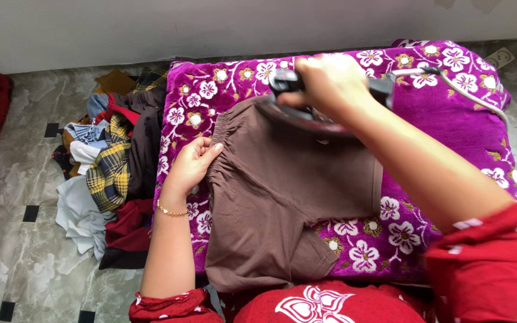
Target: The person irons a brown t-shirt on a purple floral-covered surface, smoothing and repositioning it multiple times. Then the person irons a red and brown t-shirt, moving the iron across the sleeves and body.
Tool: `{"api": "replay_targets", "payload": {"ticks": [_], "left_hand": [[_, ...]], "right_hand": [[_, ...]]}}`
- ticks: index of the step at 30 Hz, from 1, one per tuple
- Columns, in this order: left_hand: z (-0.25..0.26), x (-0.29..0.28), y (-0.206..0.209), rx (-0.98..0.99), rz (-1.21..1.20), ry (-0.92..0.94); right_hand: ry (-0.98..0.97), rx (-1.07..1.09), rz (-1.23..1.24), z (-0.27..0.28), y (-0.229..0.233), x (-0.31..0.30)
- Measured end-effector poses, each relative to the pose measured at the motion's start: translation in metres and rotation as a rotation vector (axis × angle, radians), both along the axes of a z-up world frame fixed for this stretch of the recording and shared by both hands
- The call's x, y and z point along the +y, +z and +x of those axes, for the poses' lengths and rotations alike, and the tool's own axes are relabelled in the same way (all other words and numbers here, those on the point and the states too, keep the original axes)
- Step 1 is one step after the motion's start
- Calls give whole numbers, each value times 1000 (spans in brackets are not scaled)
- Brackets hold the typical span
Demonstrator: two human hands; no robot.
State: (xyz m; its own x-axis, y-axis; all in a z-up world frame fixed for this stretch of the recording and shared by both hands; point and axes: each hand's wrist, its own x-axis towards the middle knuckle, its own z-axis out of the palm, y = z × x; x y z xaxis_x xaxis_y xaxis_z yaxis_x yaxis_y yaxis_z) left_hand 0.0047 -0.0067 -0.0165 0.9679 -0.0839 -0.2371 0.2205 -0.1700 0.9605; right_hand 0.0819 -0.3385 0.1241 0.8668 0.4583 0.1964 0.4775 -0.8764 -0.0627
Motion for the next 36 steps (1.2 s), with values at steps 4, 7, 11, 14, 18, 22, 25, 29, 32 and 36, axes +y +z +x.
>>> {"api": "replay_targets", "payload": {"ticks": [4,7,11,14,18,22,25,29,32,36], "left_hand": [[2,4,-6,-14,9,-13],[1,7,-4,-3,-28,-38],[-3,10,2,-86,21,9],[-4,7,5,-74,-59,20],[-5,4,8,-95,18,28],[-3,2,6,-76,4,28],[-1,4,4,-60,-14,27],[0,5,-1,-65,58,21],[-1,8,-1,-85,63,8],[-2,13,1,-44,18,-9]], "right_hand": [[-17,49,71,14,2,15],[1,138,74,-21,8,2],[34,244,-38,-100,22,-23],[42,283,-125,-149,21,-35],[103,61,-30,-163,11,-41],[68,20,-66,-126,4,-22],[30,-17,4,-77,6,10],[-18,102,126,-33,7,36],[-7,195,139,-47,7,28],[24,319,-12,-114,13,3]]}}
